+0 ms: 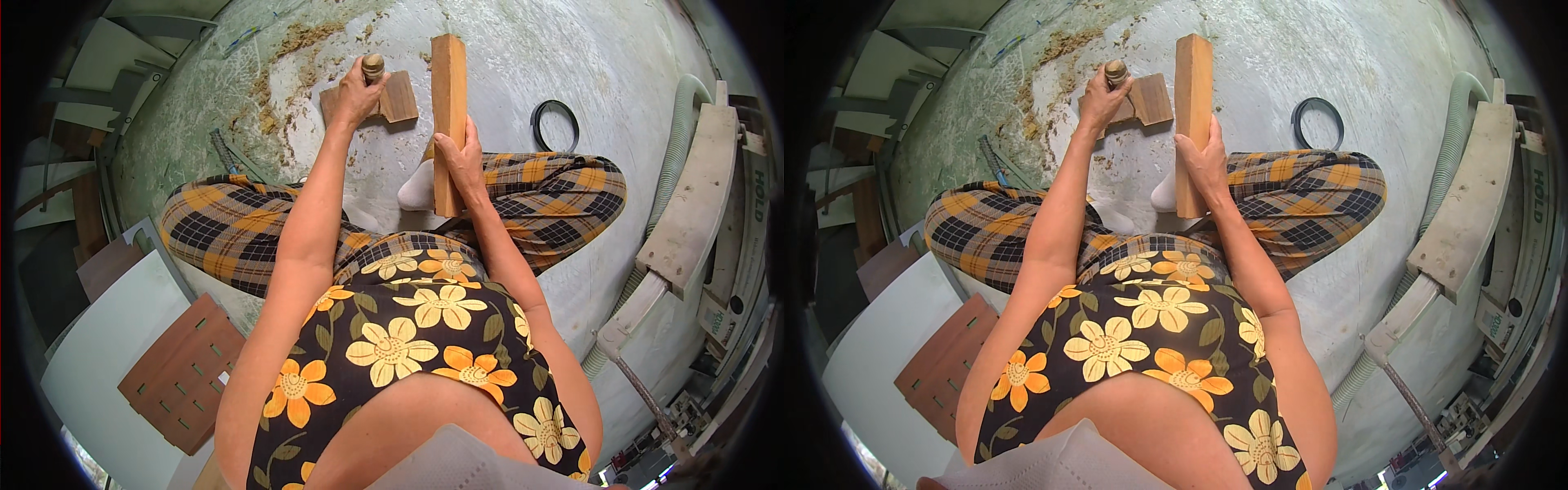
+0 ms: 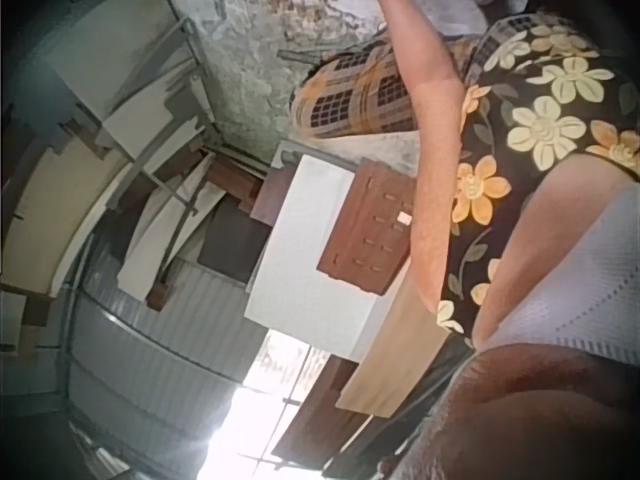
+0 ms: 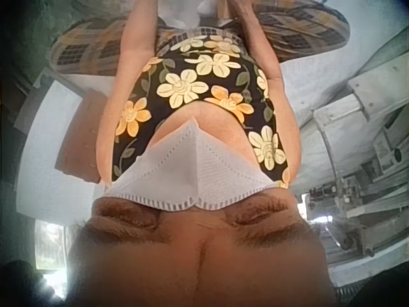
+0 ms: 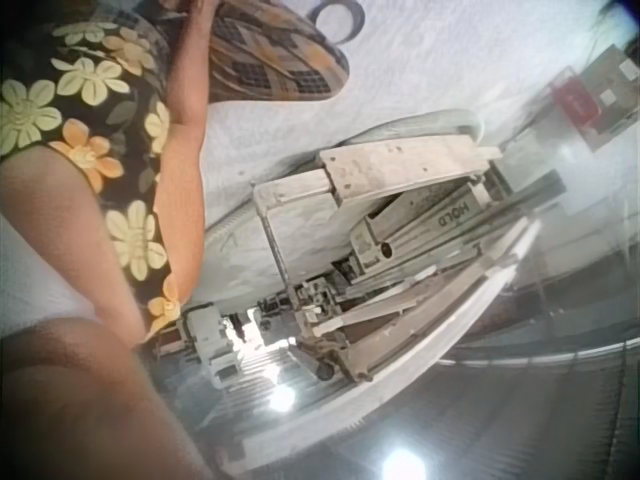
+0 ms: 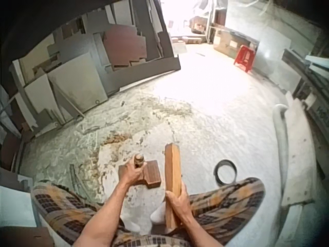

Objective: The person works on pieces of wood using a hand plane and a hammer.

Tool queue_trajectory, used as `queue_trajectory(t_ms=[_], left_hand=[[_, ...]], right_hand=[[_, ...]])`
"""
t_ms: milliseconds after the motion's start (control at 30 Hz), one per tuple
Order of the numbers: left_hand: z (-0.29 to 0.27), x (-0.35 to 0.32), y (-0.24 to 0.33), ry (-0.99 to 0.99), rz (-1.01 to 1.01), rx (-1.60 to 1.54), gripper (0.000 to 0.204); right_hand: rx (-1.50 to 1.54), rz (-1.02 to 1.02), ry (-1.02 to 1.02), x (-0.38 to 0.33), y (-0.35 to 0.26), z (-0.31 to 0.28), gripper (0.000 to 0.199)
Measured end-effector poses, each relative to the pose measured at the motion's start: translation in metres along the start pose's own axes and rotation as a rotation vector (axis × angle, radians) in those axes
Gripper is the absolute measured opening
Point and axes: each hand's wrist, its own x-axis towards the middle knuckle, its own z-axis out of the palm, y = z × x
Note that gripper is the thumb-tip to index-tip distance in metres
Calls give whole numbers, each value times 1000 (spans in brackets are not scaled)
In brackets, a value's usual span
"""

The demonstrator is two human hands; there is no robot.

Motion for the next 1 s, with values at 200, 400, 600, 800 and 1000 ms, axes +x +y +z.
queue_trajectory(t_ms=[200,400,600,800,1000], left_hand=[[3,6,5,-32,4,23,41],[7,10,2,-9,40,-56,40],[9,9,2,-19,80,2,41],[8,9,0,-3,75,-8,41],[6,8,5,-1,80,12,42]], right_hand=[[-11,-8,-9,-4,-5,-2,68],[-44,-97,-23,-7,-8,-2,72],[-85,-131,-37,-11,-19,0,75],[-94,-127,-37,-13,-23,0,75],[-103,-134,-31,-11,-18,0,76]])
